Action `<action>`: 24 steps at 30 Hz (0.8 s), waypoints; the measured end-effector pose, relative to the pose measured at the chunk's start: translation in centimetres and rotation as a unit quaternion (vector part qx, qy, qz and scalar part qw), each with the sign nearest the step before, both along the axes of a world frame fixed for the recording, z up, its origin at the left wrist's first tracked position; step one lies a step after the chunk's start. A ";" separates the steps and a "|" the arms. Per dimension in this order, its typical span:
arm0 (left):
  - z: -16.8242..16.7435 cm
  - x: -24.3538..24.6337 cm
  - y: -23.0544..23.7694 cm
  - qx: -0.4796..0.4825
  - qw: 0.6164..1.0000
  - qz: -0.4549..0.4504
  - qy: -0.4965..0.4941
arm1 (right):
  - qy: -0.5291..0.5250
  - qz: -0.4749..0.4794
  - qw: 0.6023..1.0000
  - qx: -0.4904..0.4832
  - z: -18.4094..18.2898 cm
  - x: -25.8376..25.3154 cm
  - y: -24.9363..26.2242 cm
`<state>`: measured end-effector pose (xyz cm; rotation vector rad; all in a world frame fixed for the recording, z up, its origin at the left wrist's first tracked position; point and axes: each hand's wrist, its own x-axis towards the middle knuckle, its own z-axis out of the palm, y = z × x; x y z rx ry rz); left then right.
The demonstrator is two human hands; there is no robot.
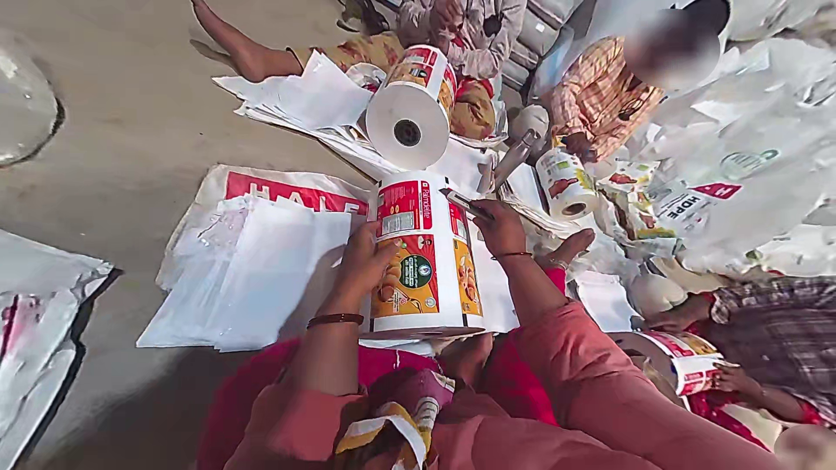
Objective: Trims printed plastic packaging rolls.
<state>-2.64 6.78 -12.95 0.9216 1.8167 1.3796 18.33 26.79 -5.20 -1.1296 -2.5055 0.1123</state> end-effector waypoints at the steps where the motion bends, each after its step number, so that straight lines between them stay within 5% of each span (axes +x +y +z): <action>1: 0.0 -0.1 -0.1 0.002 1.000 -0.001 0.000 | -0.004 0.001 1.000 0.003 0.1 -0.2 0.0; 18: 0.8 0.8 -1.2 -0.001 1.000 -0.009 0.006 | 0.011 0.076 0.994 -0.072 0.9 2.3 -2.2; 24: 0.4 1.0 -1.6 -0.004 1.000 -0.009 0.021 | -0.025 0.021 0.996 -0.088 2.4 2.9 -3.2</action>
